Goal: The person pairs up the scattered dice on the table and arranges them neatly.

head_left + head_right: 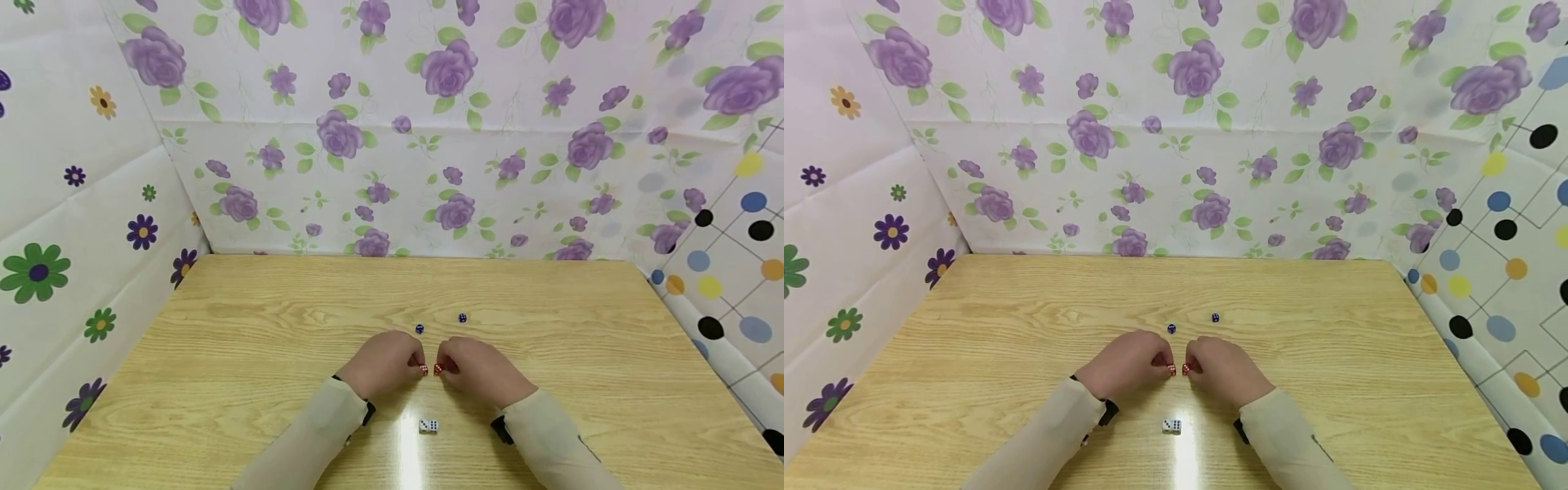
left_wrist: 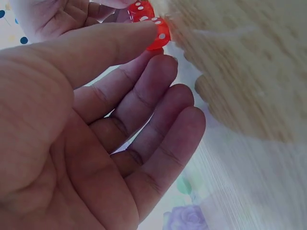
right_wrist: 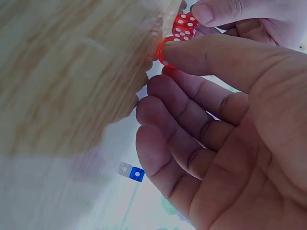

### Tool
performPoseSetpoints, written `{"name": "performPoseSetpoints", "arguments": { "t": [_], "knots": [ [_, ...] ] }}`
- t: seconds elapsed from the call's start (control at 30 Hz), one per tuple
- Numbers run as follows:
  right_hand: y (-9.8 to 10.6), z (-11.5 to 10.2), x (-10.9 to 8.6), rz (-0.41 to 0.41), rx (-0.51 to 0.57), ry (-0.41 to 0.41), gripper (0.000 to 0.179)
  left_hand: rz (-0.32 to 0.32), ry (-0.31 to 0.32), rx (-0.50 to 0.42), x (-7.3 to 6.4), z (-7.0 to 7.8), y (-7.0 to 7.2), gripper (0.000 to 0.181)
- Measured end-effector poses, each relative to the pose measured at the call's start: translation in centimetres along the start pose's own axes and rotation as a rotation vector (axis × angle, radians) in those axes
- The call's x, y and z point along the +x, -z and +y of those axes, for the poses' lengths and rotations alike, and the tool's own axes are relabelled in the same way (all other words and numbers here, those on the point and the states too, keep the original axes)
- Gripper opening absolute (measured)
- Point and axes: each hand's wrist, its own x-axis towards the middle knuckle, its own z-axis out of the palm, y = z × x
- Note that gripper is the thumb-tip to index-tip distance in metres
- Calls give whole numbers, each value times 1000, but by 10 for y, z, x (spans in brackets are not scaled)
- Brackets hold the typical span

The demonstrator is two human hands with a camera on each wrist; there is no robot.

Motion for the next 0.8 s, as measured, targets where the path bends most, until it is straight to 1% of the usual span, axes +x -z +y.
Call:
{"name": "performPoseSetpoints", "arguments": {
  "t": [0.1, 0.3, 0.53, 0.8],
  "knots": [
    [2, 0, -1, -4, 22, -10, 11, 7, -6, -1, -1, 1, 1, 3],
    [6, 0, -3, -4, 37, -26, 6, 26, 14, -20, -4, 2, 5, 4],
    [3, -2, -1, -10, 26, -6, 7, 16, 3, -11, -3, 2, 3, 6],
    [1, -3, 0, -17, 8, 3, 8, 5, 5, -5, 0, 1, 0, 6]
  ]
}}
